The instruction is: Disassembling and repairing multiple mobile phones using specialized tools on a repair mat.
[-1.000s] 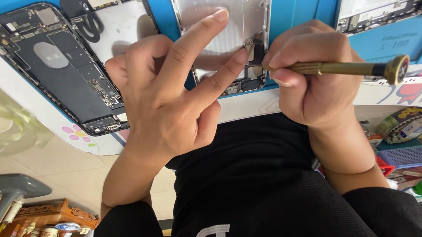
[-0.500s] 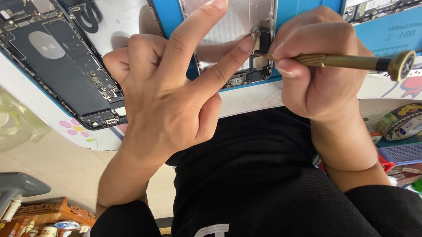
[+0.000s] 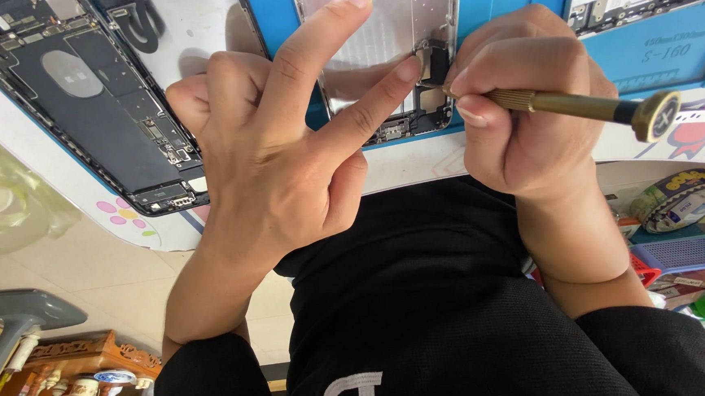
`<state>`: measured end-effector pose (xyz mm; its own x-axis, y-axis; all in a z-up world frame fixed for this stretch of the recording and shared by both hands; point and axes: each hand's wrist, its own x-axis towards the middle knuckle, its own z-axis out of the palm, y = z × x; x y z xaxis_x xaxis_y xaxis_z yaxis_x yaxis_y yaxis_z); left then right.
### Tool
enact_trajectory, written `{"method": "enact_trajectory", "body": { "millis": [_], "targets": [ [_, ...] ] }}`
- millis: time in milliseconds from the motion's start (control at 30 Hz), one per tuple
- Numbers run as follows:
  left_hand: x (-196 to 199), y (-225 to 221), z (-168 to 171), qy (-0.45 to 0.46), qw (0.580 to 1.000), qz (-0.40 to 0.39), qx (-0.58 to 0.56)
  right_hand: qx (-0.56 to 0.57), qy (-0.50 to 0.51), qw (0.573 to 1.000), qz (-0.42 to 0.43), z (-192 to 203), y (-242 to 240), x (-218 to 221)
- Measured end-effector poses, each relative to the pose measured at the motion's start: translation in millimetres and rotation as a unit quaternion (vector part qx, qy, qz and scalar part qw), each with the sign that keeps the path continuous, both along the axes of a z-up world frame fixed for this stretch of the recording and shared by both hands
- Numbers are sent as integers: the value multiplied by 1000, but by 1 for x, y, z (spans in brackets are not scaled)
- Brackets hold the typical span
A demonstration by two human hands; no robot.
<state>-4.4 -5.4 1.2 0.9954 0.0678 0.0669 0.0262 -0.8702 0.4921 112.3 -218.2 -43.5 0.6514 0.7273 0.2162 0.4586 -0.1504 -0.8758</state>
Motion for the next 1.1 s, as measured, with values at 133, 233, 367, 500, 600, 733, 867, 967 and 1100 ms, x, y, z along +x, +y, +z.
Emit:
{"method": "enact_trajectory", "body": {
  "millis": [133, 233, 367, 500, 600, 733, 867, 967, 1100],
  "targets": [
    [-1, 0, -2, -8, 1000, 0, 2, 7, 7, 1000, 5, -1, -1, 1],
    [-2, 0, -3, -7, 1000, 1, 1, 10, 4, 1000, 7, 1, 0, 0],
    [-3, -1, -1, 2, 1000, -1, -1, -18, -28, 999, 11, 3, 0, 1],
    [-3, 0, -1, 4, 1000, -3, -8, -29, -47, 998, 14, 6, 1, 1],
    [-2, 1, -1, 5, 1000, -8, -10, -39, -44, 998, 2, 4, -2, -1],
    [-2, 2, 1, 12, 1000, -10, -9, -44, -47, 998, -4, 4, -3, -3],
    [-2, 1, 1, 14, 1000, -9, -15, -58, -40, 997, -12, 4, -3, -4],
    [-3, 1, -1, 10, 1000, -7, -24, -52, -35, 998, -13, 3, -4, -4],
    [-4, 2, -2, 4, 1000, -14, -8, -29, -47, 998, -10, 1, -2, -2]
  ]
}}
